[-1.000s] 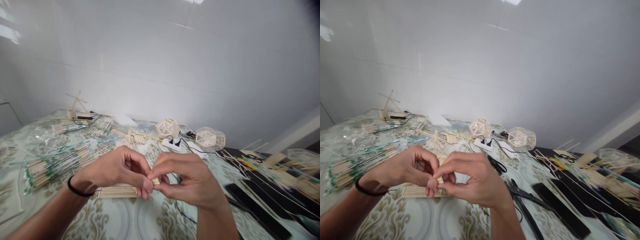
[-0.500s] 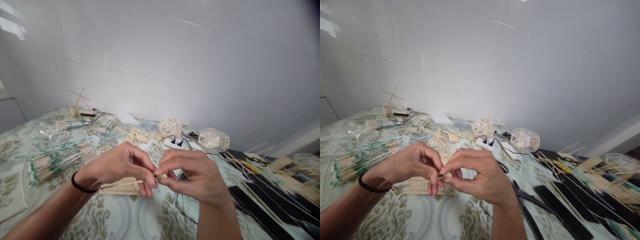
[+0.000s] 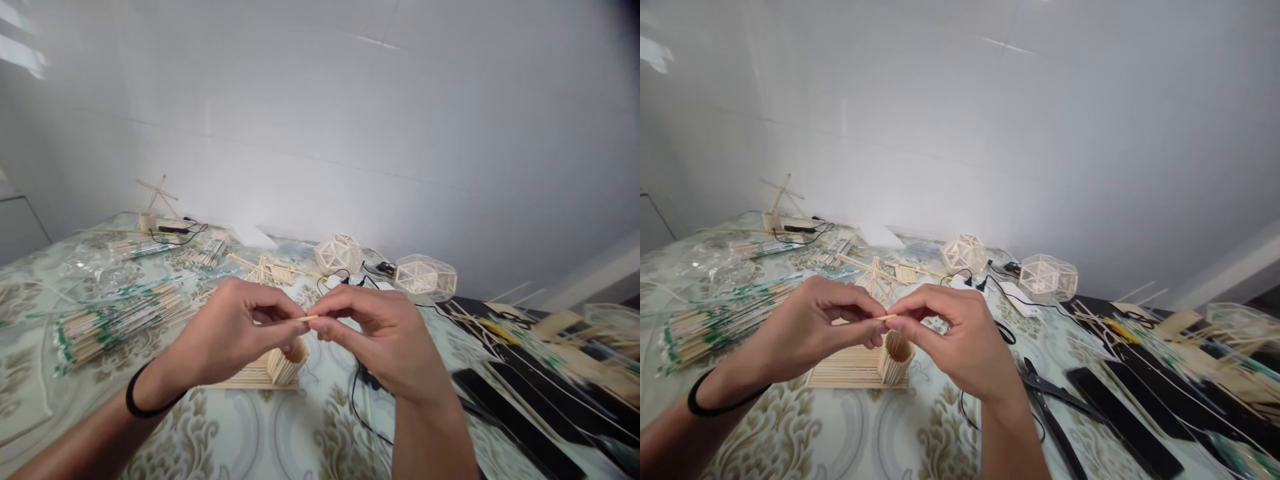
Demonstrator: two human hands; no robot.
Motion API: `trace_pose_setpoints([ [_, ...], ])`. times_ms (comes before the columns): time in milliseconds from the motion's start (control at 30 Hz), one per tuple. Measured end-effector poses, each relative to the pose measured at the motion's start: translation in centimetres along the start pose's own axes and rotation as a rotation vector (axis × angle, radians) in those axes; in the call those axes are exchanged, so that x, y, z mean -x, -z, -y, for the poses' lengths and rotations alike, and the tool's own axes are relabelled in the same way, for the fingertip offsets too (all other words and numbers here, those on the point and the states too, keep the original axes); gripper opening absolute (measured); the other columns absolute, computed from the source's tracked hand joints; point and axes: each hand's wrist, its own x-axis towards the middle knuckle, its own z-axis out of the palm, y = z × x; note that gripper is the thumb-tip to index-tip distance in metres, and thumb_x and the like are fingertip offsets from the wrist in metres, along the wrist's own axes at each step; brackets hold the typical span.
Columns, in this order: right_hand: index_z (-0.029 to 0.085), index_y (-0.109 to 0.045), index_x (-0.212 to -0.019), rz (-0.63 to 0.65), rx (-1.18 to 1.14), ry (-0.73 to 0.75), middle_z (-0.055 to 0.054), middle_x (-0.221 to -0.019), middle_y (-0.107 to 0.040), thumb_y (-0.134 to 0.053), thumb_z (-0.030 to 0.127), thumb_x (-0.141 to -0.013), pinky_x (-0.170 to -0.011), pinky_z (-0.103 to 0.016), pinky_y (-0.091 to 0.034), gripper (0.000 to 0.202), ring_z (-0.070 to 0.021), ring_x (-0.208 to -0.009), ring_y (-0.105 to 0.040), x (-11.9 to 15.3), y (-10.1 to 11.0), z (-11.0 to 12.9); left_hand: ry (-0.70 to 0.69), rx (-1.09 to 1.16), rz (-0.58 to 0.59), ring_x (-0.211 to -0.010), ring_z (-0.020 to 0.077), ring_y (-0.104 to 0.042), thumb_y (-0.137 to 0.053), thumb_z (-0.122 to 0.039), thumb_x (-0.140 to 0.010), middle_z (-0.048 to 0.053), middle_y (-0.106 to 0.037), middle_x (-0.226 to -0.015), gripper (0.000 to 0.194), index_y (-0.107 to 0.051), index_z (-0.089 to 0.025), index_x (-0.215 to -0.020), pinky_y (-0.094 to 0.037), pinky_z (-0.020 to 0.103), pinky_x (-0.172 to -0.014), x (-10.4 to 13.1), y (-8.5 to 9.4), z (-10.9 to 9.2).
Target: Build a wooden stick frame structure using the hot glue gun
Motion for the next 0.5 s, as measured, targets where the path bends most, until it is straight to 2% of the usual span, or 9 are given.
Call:
trace_pose_setpoints([
  [100, 0.021, -0.076, -0.088, -0.026, 0.107, -0.007, 0.003, -0.078, -0.078, -0.077, 0.021, -0.096, -0.063, -0.023, -0.052, 0.008, -0.0104, -0.067, -0.07, 0.2, -0.3, 0.6, -0.09, -0.108, -0.061, -0.066, 0.0105, -0.073, -0.079, -0.027, -0.092, -0.001, -0.081, -0.072, 0.011, -0.085, -0.021, -0.085, -0.054, 0.018, -0.065, 0.2, -0.2, -0.1],
  [233, 0.022, -0.07, -0.092, -0.08, 0.246, 0.055, 0.002, -0.08, -0.074, -0.07, 0.02, -0.101, -0.066, -0.023, -0.053, 0.01, -0.011, -0.069, -0.067, 0.5, -0.9, 1.4, -0.165, -0.18, -0.152, -0.065, 0.0111, -0.067, -0.077, -0.028, -0.092, -0.001, -0.08, -0.073, 0.014, -0.084, -0.02, -0.083, -0.05, 0.02, -0.061, 0.4, -0.6, -0.3],
  [400, 0.023, -0.062, -0.095, -0.129, 0.326, 0.114, 0.0, -0.086, -0.068, -0.058, 0.012, -0.105, -0.07, -0.024, -0.053, 0.016, -0.0126, -0.073, -0.063, 0.2, -1.9, 0.9, -0.124, -0.168, -0.232, -0.069, 0.0143, -0.069, -0.074, -0.03, -0.094, 0.001, -0.08, -0.077, 0.016, -0.084, -0.019, -0.087, -0.052, 0.024, -0.065, 0.1, -1.2, -0.2],
  [500, 0.024, -0.059, -0.094, -0.13, 0.336, 0.114, -0.001, -0.086, -0.066, -0.055, 0.01, -0.106, -0.072, -0.024, -0.053, 0.018, -0.0139, -0.076, -0.063, -0.1, -2.0, 0.1, -0.068, -0.092, -0.201, -0.084, 0.0177, -0.075, -0.074, -0.027, -0.093, 0.003, -0.084, -0.092, 0.015, -0.084, -0.019, -0.099, -0.058, 0.027, -0.079, -0.2, -1.1, 0.1],
])
